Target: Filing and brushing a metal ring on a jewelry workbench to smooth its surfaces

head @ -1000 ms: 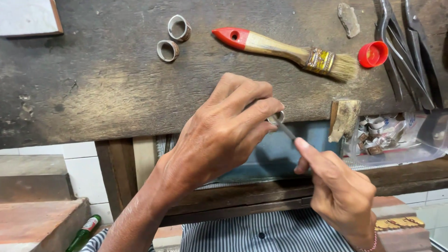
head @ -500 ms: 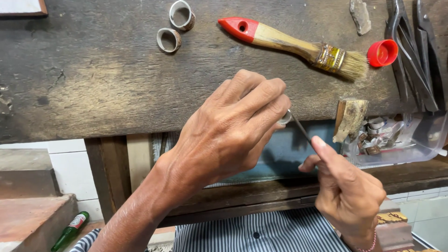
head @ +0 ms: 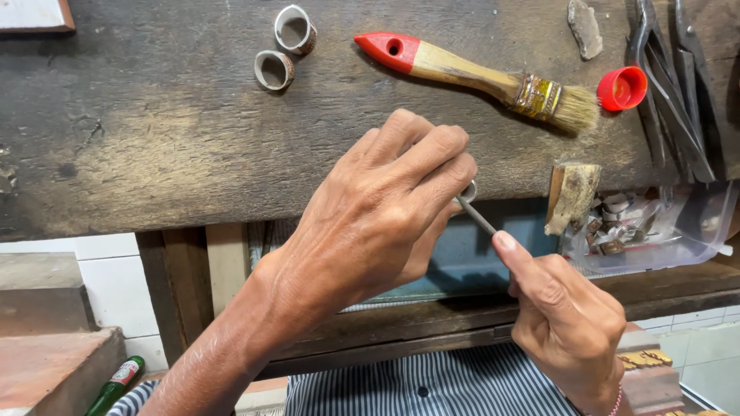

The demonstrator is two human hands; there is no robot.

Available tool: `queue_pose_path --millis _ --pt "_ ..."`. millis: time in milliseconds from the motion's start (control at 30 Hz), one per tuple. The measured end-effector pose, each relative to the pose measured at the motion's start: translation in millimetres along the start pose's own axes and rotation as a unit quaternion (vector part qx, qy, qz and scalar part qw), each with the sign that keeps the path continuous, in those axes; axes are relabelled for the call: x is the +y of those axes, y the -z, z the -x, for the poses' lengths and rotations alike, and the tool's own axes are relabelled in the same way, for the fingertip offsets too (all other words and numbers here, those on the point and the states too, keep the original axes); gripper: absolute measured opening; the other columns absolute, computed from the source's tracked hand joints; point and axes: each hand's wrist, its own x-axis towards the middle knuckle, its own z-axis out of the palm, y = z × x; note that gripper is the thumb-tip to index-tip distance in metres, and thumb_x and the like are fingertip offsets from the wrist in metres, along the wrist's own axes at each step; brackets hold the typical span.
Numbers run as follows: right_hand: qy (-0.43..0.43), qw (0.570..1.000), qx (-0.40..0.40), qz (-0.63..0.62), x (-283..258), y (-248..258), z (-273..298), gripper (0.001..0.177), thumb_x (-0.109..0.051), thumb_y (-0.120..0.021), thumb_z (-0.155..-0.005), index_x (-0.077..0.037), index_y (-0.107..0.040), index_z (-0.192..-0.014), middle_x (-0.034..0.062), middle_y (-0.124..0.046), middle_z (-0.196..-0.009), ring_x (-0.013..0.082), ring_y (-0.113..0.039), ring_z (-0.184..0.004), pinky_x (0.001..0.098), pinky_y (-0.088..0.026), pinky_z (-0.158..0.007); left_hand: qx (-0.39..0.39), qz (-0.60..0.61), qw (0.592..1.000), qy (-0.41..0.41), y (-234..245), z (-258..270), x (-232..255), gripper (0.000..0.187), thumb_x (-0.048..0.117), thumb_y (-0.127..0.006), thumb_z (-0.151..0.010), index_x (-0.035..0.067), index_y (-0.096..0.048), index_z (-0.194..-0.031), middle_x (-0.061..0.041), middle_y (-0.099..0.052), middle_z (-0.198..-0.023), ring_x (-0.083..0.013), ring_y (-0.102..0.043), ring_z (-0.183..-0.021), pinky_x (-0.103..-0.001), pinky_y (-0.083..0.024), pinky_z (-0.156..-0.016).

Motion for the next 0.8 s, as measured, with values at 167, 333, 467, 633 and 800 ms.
queue_pose_path --millis 167,333,467,633,800 --pt "0.014 0.998 0.004 0.054 -1 -3 -2 0.038 0.023 -0.049 -0.102 0.007 -0.066 -0.132 0.0100 -0.060 -0.083 0.0212 -0.051 -0.063 0.0337 -0.048 -0.067 -0.002 0.006 1.000 -0.012 1 -4 -1 0.009 -0.009 -0.056 -0.097 -0.001 -0.055 -0.095 -0.012 -0.052 -0.104 -0.0315 -0.050 -0.093 -0.041 -0.046 -0.077" --pt "0.027 0.998 0.003 0.062 1 -7 -15 0.039 0.022 -0.053 -0.103 0.005 -0.065 -0.135 0.0096 -0.059 -0.085 0.0215 -0.051 -0.066 0.0322 -0.047 -0.067 -0.013 0.023 1.000 -0.016 2 -5 -4 0.010 -0.008 -0.059 -0.093 0.001 -0.054 -0.093 -0.011 -0.053 -0.103 -0.0320 -0.049 -0.095 -0.042 -0.044 -0.076" --pt "0.027 0.999 0.001 0.037 -2 -1 -12 0.032 0.020 -0.051 -0.103 0.008 -0.067 -0.129 0.0116 -0.062 -0.085 0.0215 -0.052 -0.065 0.0337 -0.048 -0.068 -0.016 -0.012 0.999 -0.026 3 -4 -6 0.010 -0.006 -0.061 -0.097 0.002 -0.055 -0.095 -0.009 -0.052 -0.103 -0.0302 -0.050 -0.096 -0.040 -0.042 -0.075" --pt "0.030 0.997 0.014 0.073 -4 -2 -15 0.035 0.020 -0.049 -0.104 0.006 -0.069 -0.129 0.0093 -0.062 -0.083 0.0207 -0.052 -0.064 0.0332 -0.047 -0.067 -0.025 -0.054 0.998 -0.029 4 -2 -6 0.012 0.001 -0.067 -0.094 0.003 -0.055 -0.098 -0.012 -0.055 -0.111 -0.0311 -0.053 -0.101 -0.041 -0.042 -0.079" --pt "0.023 0.998 0.004 0.061 -4 -4 -24 0.040 0.019 -0.049 -0.103 0.000 -0.068 -0.132 0.0062 -0.060 -0.083 0.0196 -0.052 -0.064 0.0318 -0.048 -0.068 -0.009 0.125 0.992 0.031 12 -5 -10 0.022 -0.004 -0.071 -0.091 -0.001 -0.051 -0.099 -0.016 -0.054 -0.108 -0.0356 -0.049 -0.100 -0.043 -0.045 -0.093"
